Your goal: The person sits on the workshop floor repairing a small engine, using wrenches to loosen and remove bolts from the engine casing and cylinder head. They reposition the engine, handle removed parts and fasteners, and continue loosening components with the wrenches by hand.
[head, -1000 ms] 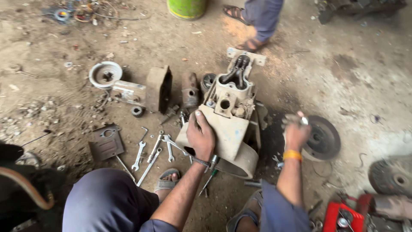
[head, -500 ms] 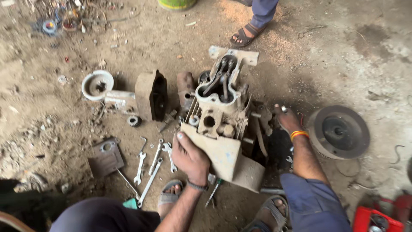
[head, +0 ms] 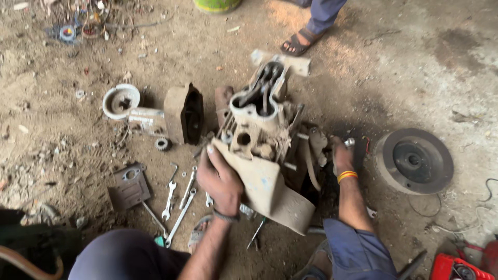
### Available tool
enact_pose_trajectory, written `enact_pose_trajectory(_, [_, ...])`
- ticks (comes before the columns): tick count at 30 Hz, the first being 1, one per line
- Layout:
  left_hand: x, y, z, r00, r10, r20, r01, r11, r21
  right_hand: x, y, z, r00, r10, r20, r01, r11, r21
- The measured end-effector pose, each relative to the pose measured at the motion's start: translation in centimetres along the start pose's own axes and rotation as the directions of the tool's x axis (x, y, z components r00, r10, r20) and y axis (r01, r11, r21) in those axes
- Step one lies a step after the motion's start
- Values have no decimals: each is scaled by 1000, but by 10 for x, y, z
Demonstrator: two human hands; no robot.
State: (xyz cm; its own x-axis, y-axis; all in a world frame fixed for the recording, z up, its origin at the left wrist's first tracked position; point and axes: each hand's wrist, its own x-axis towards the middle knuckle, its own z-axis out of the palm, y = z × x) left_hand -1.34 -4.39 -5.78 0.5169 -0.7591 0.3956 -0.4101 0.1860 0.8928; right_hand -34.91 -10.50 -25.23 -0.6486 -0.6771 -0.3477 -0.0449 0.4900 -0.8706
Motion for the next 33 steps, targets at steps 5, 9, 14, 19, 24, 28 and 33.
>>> enact_pose_trajectory(5, [56,-52,3,962,-191,193,182,981,62,-44,68,-5,993,-109,-54,121,934,337])
enact_pose_trajectory(9, [122,-80,8,949,20,314,-4,999,-52,-111,120,18,929,-364,59,280,799,532])
enact_pose_trajectory(14, [165,-103,14,869,-163,466,245,962,-119,-176,146,44,975,190,-116,-168,969,181])
enact_pose_trajectory(19, [154,-134,22,903,-227,366,244,970,-1,-128,34,3,987,-22,-160,49,985,168])
enact_pose_trajectory(24, [162,-126,31,938,-161,308,109,978,178,-87,-211,15,870,-479,114,475,878,65])
enact_pose_trajectory(28, [167,-100,26,853,-390,348,240,884,402,-88,-330,75,603,-681,415,776,622,-107])
enact_pose_trajectory(33, [148,-93,10,884,-204,421,187,979,81,-98,-333,105,671,-501,546,741,471,-478])
